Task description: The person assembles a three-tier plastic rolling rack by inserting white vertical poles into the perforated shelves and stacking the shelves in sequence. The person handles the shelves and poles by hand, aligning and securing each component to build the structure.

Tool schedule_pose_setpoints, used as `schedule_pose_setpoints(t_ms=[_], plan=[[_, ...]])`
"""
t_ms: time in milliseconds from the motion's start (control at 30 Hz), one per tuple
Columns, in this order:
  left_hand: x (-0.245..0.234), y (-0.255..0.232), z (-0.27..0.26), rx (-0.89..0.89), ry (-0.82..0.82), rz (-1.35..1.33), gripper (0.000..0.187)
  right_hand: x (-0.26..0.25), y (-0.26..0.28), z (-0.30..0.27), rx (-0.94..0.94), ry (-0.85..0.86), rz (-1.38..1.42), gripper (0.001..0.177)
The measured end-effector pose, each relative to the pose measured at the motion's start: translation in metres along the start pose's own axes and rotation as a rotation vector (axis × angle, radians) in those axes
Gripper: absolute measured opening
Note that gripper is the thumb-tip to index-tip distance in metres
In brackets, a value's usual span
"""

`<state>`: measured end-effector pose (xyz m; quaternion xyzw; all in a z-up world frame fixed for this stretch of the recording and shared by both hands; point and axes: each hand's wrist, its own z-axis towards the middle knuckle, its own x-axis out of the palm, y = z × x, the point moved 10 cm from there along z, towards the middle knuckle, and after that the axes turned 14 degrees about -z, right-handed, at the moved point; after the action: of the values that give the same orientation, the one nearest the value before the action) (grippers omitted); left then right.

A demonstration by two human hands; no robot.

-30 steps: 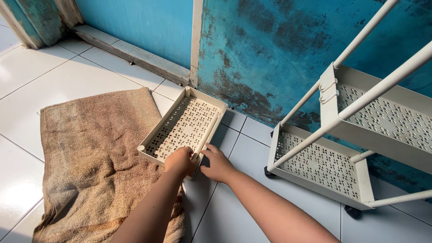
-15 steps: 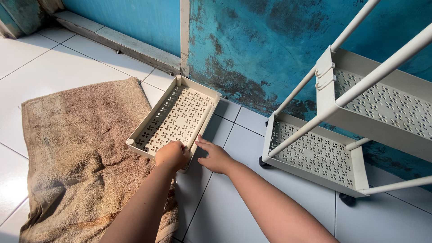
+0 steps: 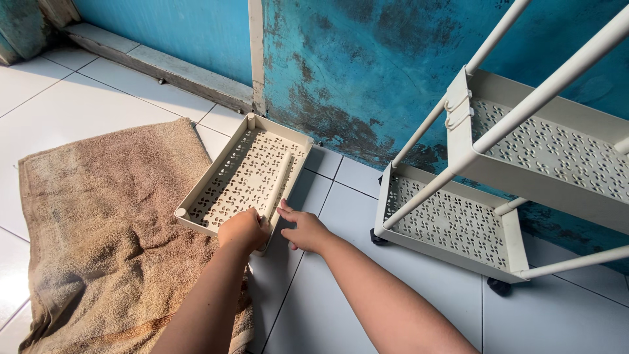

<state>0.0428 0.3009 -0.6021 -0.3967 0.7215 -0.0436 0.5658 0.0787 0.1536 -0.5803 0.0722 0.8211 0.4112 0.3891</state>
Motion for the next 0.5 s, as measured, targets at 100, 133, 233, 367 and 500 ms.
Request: schedule_pose_setpoints(t_ms=[100, 133, 233, 367, 500], plan=[[-0.001, 0.000, 0.003, 0.013, -0.066, 0.004, 0.041, -0.001, 0.003, -0.001, 0.015, -0.003, -0.065, 0.068], [0.000, 0.001, 0.005, 0.018, -0.084, -0.001, 0.041, -0.002, 0.004, -0.001, 0.022, -0.001, -0.063, 0.067], [0.001, 0.005, 0.009, 0.042, -0.117, -0.036, 0.041, -0.004, 0.006, -0.003, 0.047, 0.000, -0.064, 0.066], [-0.006, 0.011, 0.007, -0.011, -0.248, -0.158, 0.040, -0.006, 0.007, -0.004, 0.065, 0.005, -0.083, 0.065], [-0.019, 0.013, 0.007, -0.023, -0.394, -0.445, 0.046, -0.003, -0.001, 0.002, 0.065, 0.007, -0.095, 0.065]])
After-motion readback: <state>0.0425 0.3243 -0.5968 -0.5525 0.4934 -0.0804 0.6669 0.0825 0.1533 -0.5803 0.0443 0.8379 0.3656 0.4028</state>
